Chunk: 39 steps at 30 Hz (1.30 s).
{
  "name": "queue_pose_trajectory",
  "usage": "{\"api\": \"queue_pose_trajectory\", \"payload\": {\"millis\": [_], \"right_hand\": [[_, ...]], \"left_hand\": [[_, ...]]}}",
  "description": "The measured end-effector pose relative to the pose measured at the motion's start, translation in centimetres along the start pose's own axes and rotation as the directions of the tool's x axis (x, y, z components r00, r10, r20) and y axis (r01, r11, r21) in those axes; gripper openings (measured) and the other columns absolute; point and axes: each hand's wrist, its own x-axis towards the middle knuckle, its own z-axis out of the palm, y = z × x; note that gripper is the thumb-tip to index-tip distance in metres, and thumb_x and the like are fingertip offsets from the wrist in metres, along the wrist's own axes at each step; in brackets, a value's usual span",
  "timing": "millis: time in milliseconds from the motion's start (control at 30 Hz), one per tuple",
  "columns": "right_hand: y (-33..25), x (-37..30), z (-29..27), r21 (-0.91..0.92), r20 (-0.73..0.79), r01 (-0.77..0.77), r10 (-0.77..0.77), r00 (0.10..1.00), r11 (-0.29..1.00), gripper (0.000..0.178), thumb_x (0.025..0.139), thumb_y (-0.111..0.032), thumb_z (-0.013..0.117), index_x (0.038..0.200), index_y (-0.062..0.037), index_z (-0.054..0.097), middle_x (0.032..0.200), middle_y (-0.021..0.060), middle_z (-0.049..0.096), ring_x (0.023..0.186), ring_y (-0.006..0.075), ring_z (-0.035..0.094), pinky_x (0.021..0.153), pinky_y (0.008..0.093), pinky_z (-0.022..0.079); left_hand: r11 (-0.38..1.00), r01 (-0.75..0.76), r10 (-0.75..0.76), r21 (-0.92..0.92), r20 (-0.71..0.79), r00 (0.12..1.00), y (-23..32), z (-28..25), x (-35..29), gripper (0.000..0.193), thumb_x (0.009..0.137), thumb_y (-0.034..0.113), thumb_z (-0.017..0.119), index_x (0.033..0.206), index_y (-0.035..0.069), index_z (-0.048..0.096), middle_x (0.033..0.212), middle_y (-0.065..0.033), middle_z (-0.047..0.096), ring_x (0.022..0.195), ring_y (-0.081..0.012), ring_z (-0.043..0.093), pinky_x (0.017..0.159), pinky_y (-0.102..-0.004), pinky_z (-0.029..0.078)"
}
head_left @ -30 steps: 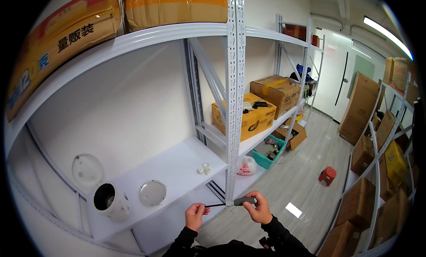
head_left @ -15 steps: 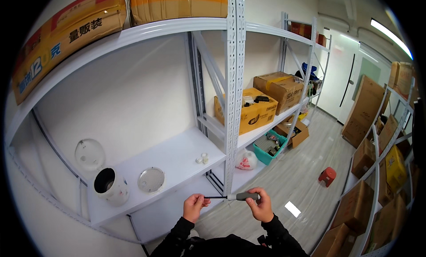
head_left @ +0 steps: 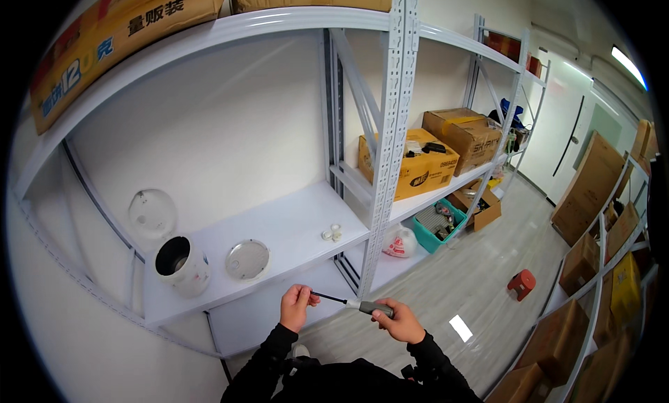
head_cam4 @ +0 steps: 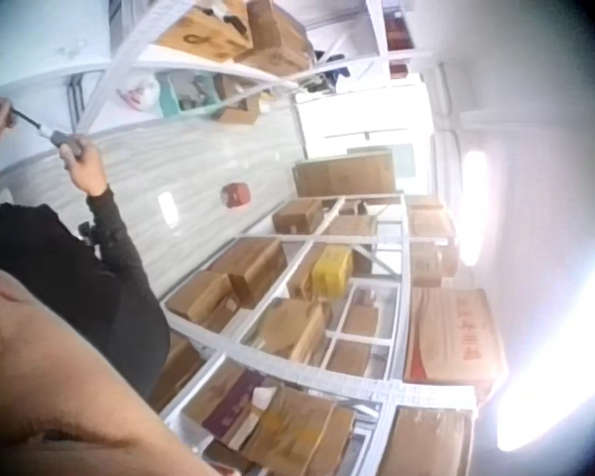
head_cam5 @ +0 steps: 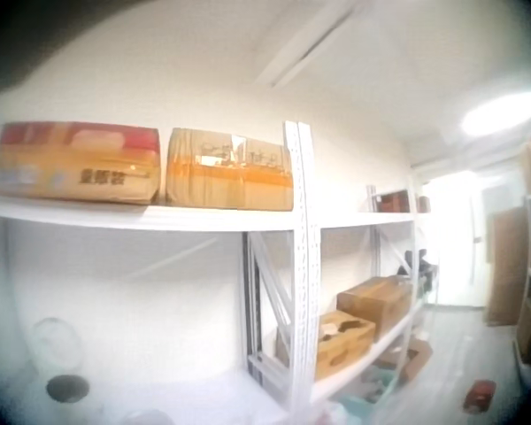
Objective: The person assembles a white cylindrical appliance on a shelf. They use a screwdriver to fasten screws into the lid and a perforated metal plate, then place the plate onto the appliance. The person handles the lid, plate, and screwdriver throughout the task.
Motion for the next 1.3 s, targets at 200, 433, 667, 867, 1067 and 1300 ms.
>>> {"api": "queue_pose_trajectory", "payload": {"millis": [200, 433, 667, 867, 1067, 1300], "right_hand": [[0.0, 3.2, 2.3, 0.222, -0.130, 0.116, -0.089, 0.988, 0.968, 0.029, 0.102, -0.021, 0.068, 0.123, -0.0048, 0.056, 0.088, 0.0055, 0.068, 0.067, 0.0085, 0.056, 0.060, 0.0257, 0.046], [-1.8, 8.0, 6.2, 0.208, -0.037, 0.086, -0.080, 0.996, 0.974, 0.029, 0.102, -0.023, 0.067, 0.120, -0.0042, 0.055, 0.089, 0.0045, 0.066, 0.071, 0.0093, 0.057, 0.062, 0.0263, 0.049], [-3.1, 14.3, 12.7, 0.241, 0.035, 0.065, -0.075, 0.997, 0.968, 0.028, 0.102, -0.023, 0.067, 0.120, -0.0042, 0.056, 0.086, 0.0055, 0.067, 0.066, 0.0084, 0.056, 0.059, 0.0246, 0.047], [-5.1, 20.5, 18.0, 0.187, 0.107, 0.051, -0.072, 0.992, 0.981, 0.032, 0.102, -0.027, 0.068, 0.121, -0.0040, 0.056, 0.086, 0.0068, 0.068, 0.066, 0.0086, 0.056, 0.059, 0.0244, 0.047], [-7.4, 25.7, 22.2, -0.024, 0.097, 0.155, -0.152, 0.984, 0.988, 0.032, 0.101, -0.027, 0.070, 0.117, -0.0021, 0.059, 0.082, 0.0051, 0.067, 0.066, 0.0099, 0.059, 0.059, 0.0247, 0.049], [-11.2, 29.6, 27.0, -0.559, 0.038, 0.271, -0.303, 0.952, 0.783, 0.037, 0.095, -0.030, 0.076, 0.110, -0.0015, 0.059, 0.071, 0.0162, 0.069, 0.063, 0.0303, 0.072, 0.059, 0.0363, 0.055]], "left_hand": [[1.000, -0.024, 0.025, -0.012, 0.018, 1.000, 0.8, -1.9, 0.6, 0.023, 0.111, 0.020, 0.049, 0.107, -0.001, 0.059, 0.093, -0.0117, 0.072, 0.083, -0.0171, 0.069, 0.076, -0.0309, 0.056], [0.989, -0.049, 0.076, 0.140, -0.191, 0.979, 0.7, -6.6, 0.9, 0.024, 0.110, 0.020, 0.052, 0.105, -0.002, 0.061, 0.088, -0.0104, 0.071, 0.079, -0.0166, 0.069, 0.075, -0.0306, 0.056], [0.998, -0.038, 0.053, 0.058, -0.297, 0.954, 1.8, -14.2, 2.5, 0.025, 0.110, 0.021, 0.054, 0.105, -0.001, 0.065, 0.086, -0.0090, 0.073, 0.079, -0.0140, 0.068, 0.074, -0.0290, 0.055], [0.999, -0.032, 0.041, 0.040, -0.255, 0.966, 2.7, -21.6, 4.8, 0.032, 0.111, 0.028, 0.048, 0.113, 0.000, 0.064, 0.099, -0.0126, 0.073, 0.086, -0.0173, 0.070, 0.081, -0.0317, 0.055], [0.999, -0.001, -0.010, -0.049, -0.216, 0.976, 1.5, -28.4, 7.6, 0.043, 0.111, 0.033, 0.046, 0.137, 0.002, 0.056, 0.130, -0.0177, 0.065, 0.119, -0.0260, 0.062, 0.100, -0.0399, 0.049], [0.591, 0.030, 0.202, 0.806, -0.184, 0.962, -4.0, -32.8, 9.7, 0.055, 0.096, 0.022, 0.066, 0.143, -0.001, 0.050, 0.142, -0.0270, 0.055, 0.133, -0.0453, 0.050, 0.113, -0.0482, 0.041]]}}
